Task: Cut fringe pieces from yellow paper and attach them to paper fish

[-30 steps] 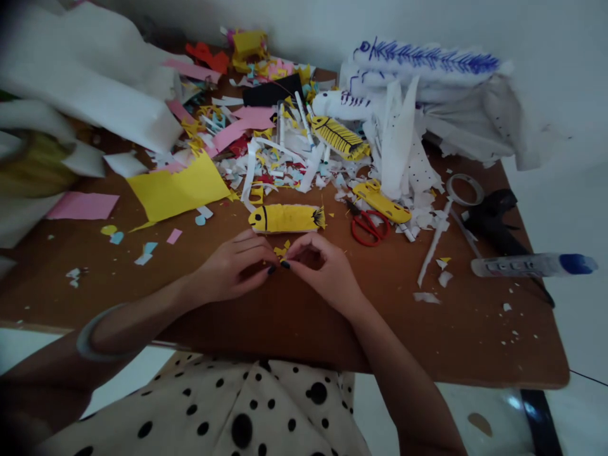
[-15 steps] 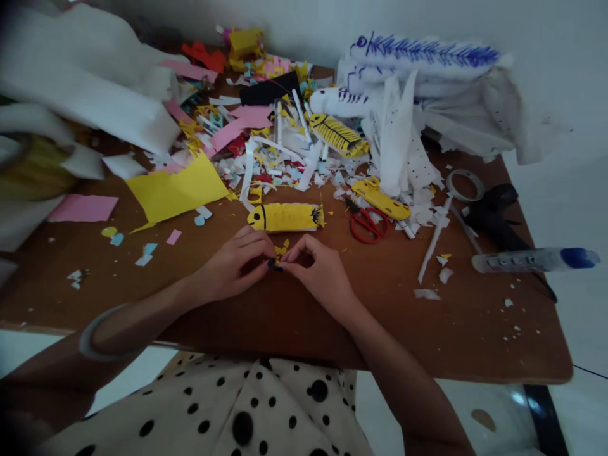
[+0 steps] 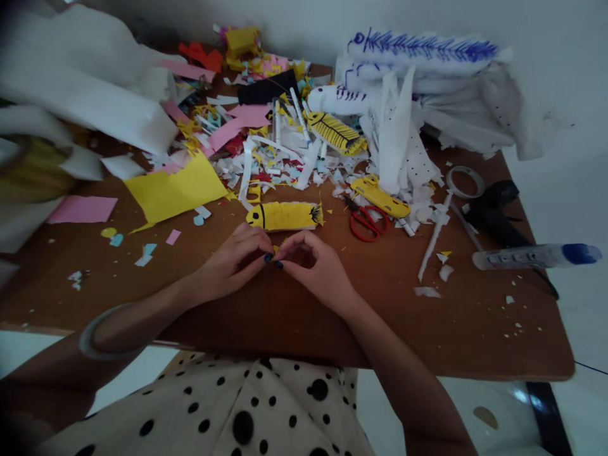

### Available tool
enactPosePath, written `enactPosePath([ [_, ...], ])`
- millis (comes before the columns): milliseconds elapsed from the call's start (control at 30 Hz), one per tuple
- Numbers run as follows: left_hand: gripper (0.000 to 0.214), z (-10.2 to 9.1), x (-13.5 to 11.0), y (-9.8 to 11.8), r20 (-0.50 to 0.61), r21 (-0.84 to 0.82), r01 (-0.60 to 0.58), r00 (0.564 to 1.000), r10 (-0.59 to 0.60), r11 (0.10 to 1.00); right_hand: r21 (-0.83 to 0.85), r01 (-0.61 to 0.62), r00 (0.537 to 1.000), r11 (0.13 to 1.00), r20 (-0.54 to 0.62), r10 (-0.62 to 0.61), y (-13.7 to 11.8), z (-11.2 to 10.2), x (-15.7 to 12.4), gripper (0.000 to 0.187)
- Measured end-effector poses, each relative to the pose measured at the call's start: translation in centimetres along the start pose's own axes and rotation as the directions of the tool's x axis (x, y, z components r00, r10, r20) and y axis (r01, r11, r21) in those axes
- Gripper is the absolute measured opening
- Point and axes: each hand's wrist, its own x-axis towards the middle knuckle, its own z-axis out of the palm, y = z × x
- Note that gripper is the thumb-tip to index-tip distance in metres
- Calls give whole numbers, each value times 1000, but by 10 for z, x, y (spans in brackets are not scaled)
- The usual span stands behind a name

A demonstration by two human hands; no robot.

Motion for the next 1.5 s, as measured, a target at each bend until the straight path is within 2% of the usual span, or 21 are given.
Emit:
enactPosePath([
  [133,14,2,-1,0,7,-100,46,999,-46,994,-132,29,999,991,-38,-34,-3,2,-2,12],
  [233,16,6,-2,-1,4,-180,62,998,-62,982,-232,87,992,969,-64,-105,-3,3,-2,9],
  [333,15,9,-2,-2,-7,-202,70,997,-73,977,-270,130,987,954,-53,-149,-1,3,-2,6],
  [500,11,8,-1,-2,-73,-185,101,991,-116,978,-240,56,995,969,-64,-74,1,2,-2,7],
  [667,11,2,0,0,-77,-131,33,996,-43,991,-305,41,995,951,-77,-68,2,0,-2,7],
  [733,16,0,0,1,-63,-107,2,998,-9,994,-386,61,993,921,-71,-95,1,-2,-1,6],
  [833,11,0,0,0,-38,-102,-21,999,17,995,-511,109,987,853,-46,-153,1,-3,-2,5],
  [933,6,2,1,-4,-40,-113,-11,999,7,994,-641,198,970,741,18,-244,1,-2,-4,4],
  [1000,10,3,1,-5,-44,-140,4,999,-10,990,-710,272,945,650,71,-318,1,-2,-5,5],
  [1067,12,4,2,-6,-41,-187,36,998,-44,982,-735,314,924,601,91,-372,0,-2,-5,6],
  [1300,10,4,1,-3,-17,-378,186,978,-208,907,-688,263,939,676,23,-343,-5,-5,-4,7],
  [1500,12,7,0,-2,-61,-406,217,963,-263,888,-651,265,939,711,7,-344,-4,-5,-5,4],
])
